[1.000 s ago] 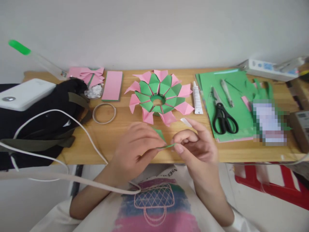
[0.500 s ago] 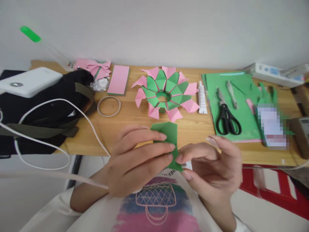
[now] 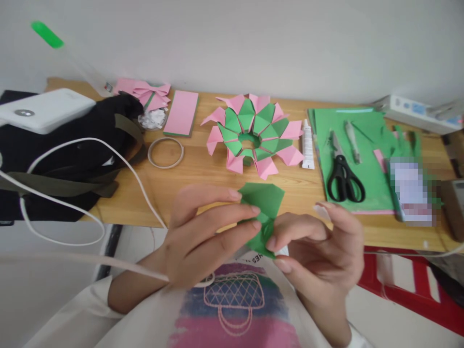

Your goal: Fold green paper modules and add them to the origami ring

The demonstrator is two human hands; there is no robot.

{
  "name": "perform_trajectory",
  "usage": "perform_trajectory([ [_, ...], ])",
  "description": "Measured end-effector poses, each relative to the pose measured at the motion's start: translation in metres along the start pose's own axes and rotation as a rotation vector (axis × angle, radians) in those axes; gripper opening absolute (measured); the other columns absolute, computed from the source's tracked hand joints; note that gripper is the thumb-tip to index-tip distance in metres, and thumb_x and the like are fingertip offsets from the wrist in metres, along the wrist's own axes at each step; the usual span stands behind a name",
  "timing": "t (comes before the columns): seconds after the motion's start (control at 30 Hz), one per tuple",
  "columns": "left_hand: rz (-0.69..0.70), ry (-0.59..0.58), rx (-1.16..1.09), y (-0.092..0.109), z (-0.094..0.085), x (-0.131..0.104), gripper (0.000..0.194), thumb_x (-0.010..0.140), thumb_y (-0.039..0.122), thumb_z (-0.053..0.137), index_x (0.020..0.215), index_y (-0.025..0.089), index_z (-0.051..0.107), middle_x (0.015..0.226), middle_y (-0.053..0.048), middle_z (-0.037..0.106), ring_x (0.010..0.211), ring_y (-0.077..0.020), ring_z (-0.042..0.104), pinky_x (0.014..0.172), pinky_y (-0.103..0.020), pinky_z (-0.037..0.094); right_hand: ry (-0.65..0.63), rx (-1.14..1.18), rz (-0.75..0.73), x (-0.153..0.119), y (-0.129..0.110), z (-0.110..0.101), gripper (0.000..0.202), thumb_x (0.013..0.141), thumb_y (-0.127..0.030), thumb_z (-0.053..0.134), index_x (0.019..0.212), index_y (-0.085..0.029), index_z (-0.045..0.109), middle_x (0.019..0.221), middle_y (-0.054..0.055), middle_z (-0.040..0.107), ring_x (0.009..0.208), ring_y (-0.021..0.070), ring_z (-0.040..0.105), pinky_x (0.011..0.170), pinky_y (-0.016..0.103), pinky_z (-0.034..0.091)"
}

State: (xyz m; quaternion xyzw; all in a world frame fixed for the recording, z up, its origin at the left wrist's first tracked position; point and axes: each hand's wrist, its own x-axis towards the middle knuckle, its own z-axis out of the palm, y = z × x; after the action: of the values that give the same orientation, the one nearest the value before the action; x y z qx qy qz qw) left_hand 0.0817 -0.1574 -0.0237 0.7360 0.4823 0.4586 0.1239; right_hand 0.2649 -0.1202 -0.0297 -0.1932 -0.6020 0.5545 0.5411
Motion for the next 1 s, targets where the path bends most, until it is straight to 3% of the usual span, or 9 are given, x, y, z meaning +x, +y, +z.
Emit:
perform_trajectory([
  [0.13, 0.151, 0.075, 0.275, -0.001, -0.001, 0.003, 0.015, 0.091, 0.025, 0.064, 0.104, 0.026, 0.070, 0.104, 0.002, 0.074, 0.104, -0.0215, 0.059, 0.094, -0.036, 0.050, -0.028, -0.023, -0.037, 0.000, 0.001, -0.001, 0.075, 0.073, 0.008, 0.063, 0.140, -0.018, 0.041, 0.092, 0.000, 0.070, 0.078, 0.0141, 0.065, 0.074, 0.034, 0.059],
  [0.37, 0.147, 0.067, 0.236, 0.003, 0.000, 0.008, 0.014, 0.093, 0.025, 0.060, 0.099, 0.023, 0.072, 0.096, 0.000, 0.073, 0.102, -0.0195, 0.058, 0.091, -0.036, 0.050, -0.028, -0.073, -0.039, 0.001, 0.002, -0.001, 0.074, 0.073, 0.007, 0.062, 0.139, -0.020, 0.041, 0.091, 0.001, 0.070, 0.078, 0.0156, 0.067, 0.070, 0.035, 0.061],
  [0.5, 0.221, 0.072, 0.255, 0.002, -0.001, 0.010, 0.013, 0.093, 0.024, 0.060, 0.095, 0.025, 0.073, 0.096, 0.002, 0.073, 0.097, -0.0186, 0.058, 0.087, -0.036, 0.051, -0.044, -0.068, -0.048, 0.002, 0.001, -0.001, 0.075, 0.072, 0.008, 0.061, 0.140, -0.018, 0.040, 0.090, 0.001, 0.069, 0.078, 0.0156, 0.066, 0.069, 0.035, 0.062],
  [0.67, 0.279, 0.033, 0.298, 0.000, -0.004, 0.013, 0.011, 0.089, 0.018, 0.065, 0.094, 0.024, 0.074, 0.095, 0.002, 0.073, 0.096, -0.0168, 0.057, 0.091, -0.034, 0.049, 0.102, -0.126, -0.032, 0.001, 0.000, 0.003, 0.069, 0.073, 0.007, 0.060, 0.135, -0.021, 0.048, 0.096, 0.002, 0.066, 0.085, 0.0141, 0.065, 0.072, 0.030, 0.063],
  [0.8, 0.323, 0.069, 0.322, -0.002, -0.003, 0.017, 0.010, 0.089, 0.017, 0.065, 0.089, 0.023, 0.073, 0.093, 0.003, 0.073, 0.094, -0.0160, 0.057, 0.089, -0.034, 0.048, 0.071, -0.176, -0.079, -0.002, 0.003, 0.001, 0.071, 0.073, 0.004, 0.061, 0.138, -0.021, 0.045, 0.105, 0.005, 0.069, 0.095, 0.0181, 0.067, 0.076, 0.033, 0.064],
  [1.0, 0.323, 0.077, 0.312, 0.000, -0.003, 0.016, 0.016, 0.092, 0.017, 0.059, 0.087, 0.021, 0.074, 0.091, -0.001, 0.074, 0.092, -0.0183, 0.057, 0.087, -0.036, 0.048, 0.038, -0.211, -0.182, 0.000, 0.008, -0.003, 0.074, 0.070, 0.007, 0.065, 0.138, -0.015, 0.046, 0.098, 0.004, 0.071, 0.080, 0.0158, 0.068, 0.069, 0.030, 0.063],
])
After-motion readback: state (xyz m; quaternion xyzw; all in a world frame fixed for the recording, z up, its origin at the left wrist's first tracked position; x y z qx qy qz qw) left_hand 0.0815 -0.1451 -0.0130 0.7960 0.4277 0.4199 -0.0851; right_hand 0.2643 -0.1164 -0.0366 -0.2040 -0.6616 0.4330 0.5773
